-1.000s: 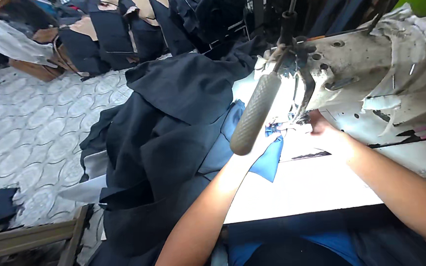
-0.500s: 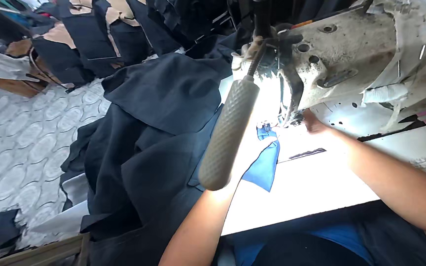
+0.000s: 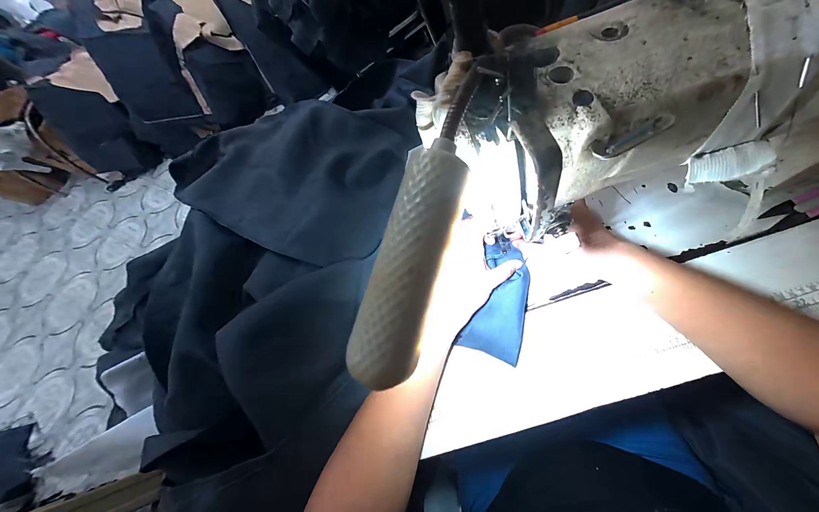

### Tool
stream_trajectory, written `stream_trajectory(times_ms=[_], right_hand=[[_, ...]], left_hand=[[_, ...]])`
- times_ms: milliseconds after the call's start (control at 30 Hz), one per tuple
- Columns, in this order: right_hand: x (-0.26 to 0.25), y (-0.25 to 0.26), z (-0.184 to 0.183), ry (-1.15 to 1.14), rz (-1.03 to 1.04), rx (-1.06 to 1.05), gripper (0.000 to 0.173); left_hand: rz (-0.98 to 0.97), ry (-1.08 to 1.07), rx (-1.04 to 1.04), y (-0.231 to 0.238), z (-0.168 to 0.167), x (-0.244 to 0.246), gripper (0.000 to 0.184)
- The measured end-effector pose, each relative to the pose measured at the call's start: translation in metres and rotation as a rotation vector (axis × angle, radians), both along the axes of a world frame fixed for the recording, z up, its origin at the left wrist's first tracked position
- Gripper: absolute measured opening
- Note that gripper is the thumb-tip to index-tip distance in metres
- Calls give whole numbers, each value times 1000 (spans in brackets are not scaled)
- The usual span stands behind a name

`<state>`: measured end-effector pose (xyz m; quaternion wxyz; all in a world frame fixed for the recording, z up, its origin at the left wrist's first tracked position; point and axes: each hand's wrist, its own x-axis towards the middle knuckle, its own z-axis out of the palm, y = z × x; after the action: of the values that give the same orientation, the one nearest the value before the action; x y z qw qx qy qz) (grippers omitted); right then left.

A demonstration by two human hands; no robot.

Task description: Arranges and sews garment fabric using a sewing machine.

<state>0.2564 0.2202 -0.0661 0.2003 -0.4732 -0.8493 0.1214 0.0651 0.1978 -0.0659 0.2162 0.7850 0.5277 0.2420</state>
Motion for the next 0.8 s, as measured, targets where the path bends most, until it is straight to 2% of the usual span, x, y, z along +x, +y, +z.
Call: stream_trajectory(times_ms=[300, 400, 500, 567, 633, 700, 800], right_hand=[[-3, -9, 23, 29, -28, -108, 16], [-5, -9, 34, -9, -54, -188, 17], [9, -20, 19, 188, -60, -160, 16], [15, -21, 24, 294, -118, -349, 23], [13, -19, 33, 292, -165, -426, 29], [15, -20, 22, 360, -133, -311, 28], [21, -12, 13, 390, 0, -338, 26]], left_hand=[[-11, -26, 19, 4, 1, -3, 52], [20, -10, -40, 5, 7, -2, 51], [5, -20, -80, -1, 9, 2, 49], [15, -40, -63, -2, 9, 0, 56], [49, -19, -113, -1, 4, -5, 70], [60, -31, -156, -2, 4, -6, 76], [25, -52, -178, 0, 3, -7, 77]])
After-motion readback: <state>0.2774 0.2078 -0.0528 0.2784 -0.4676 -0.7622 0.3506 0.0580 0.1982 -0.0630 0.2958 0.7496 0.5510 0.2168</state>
